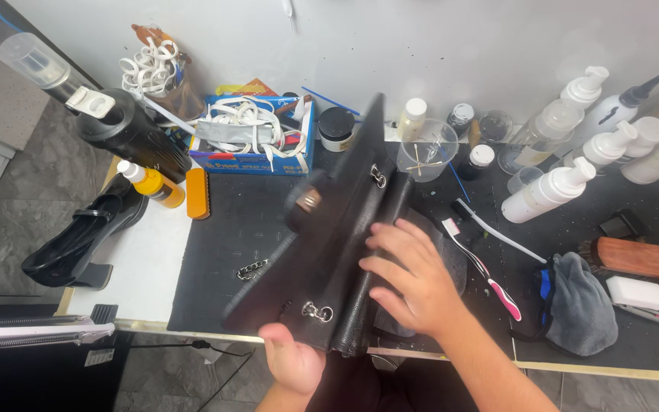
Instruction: The person cleans a black quilted handbag by applying a white foaming cleaner and scrubbing the surface with a toothbrush. They wipe the foam off with a cloth, then repeat the process on different sections of the bag, including the flap and the chain strap.
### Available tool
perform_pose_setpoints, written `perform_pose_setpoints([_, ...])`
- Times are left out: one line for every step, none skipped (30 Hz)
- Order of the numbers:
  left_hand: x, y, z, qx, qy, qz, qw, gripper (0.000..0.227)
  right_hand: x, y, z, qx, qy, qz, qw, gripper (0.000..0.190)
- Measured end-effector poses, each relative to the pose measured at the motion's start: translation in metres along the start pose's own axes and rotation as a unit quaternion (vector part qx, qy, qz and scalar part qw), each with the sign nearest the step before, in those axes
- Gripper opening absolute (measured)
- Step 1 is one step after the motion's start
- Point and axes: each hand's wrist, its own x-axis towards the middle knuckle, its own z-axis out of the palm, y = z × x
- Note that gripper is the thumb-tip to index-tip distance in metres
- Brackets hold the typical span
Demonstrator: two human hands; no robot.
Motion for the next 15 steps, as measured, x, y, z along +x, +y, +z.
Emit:
perform_pose_setpoints([0.0,-0.001,-0.003,-0.011,0.048,-0.011,0.999,0.086,0.001,0.005,0.0,-0.008,-0.002,0.001,1.0,0.036])
perform_pose_setpoints([0.0,-0.003,-0.006,-0.023,0.096,-0.022,0.995,0.083,0.002,0.011,0.001,-0.014,-0.002,0.0,1.0,0.034])
perform_pose_setpoints([0.0,-0.003,-0.008,-0.034,0.144,-0.035,0.988,0.081,0.003,0.015,0.0,-0.019,-0.003,0.003,1.0,0.033])
perform_pose_setpoints([0.0,-0.002,-0.009,-0.039,0.142,-0.044,0.988,0.08,0.004,0.018,0.001,-0.024,-0.003,0.005,1.0,0.032])
perform_pose_setpoints([0.0,-0.001,-0.01,-0.046,0.14,-0.051,0.988,0.078,0.006,0.022,0.001,-0.023,0.002,0.018,1.0,0.031])
perform_pose_setpoints([0.001,0.001,-0.01,-0.052,0.138,-0.058,0.987,0.076,0.008,0.024,0.002,-0.022,0.008,0.03,0.999,0.029])
perform_pose_setpoints([0.003,0.003,-0.01,-0.043,0.137,-0.048,0.988,0.071,0.01,0.026,0.003,-0.02,0.014,0.04,0.999,0.028])
perform_pose_setpoints([0.006,0.006,-0.009,-0.034,0.137,-0.037,0.989,0.066,0.011,0.025,0.004,-0.013,0.015,0.047,0.999,0.029])
perform_pose_setpoints([0.009,0.01,-0.008,-0.026,0.138,-0.026,0.99,0.062,0.012,0.025,0.006,-0.006,0.015,0.052,0.999,0.029])
perform_pose_setpoints([0.013,0.016,-0.008,0.021,0.142,-0.003,0.99,0.057,0.012,0.025,0.007,0.002,0.015,0.058,0.998,0.03])
perform_pose_setpoints([0.017,0.024,-0.009,0.069,0.148,0.019,0.986,0.054,0.011,0.025,0.008,0.012,0.015,0.061,0.998,0.03])
perform_pose_setpoints([0.021,0.032,-0.01,0.116,0.152,0.04,0.981,0.054,0.01,0.025,0.009,0.021,0.015,0.064,0.998,0.03])
perform_pose_setpoints([0.024,0.04,-0.012,0.146,0.151,0.052,0.976,0.058,0.008,0.025,0.01,0.031,0.016,0.068,0.997,0.03])
perform_pose_setpoints([0.026,0.046,-0.015,0.175,0.149,0.065,0.971,0.062,0.006,0.025,0.012,0.034,0.013,0.07,0.997,0.031])
perform_pose_setpoints([0.029,0.052,-0.017,0.206,0.147,0.078,0.964,0.066,0.006,0.026,0.013,0.038,0.011,0.071,0.997,0.032])
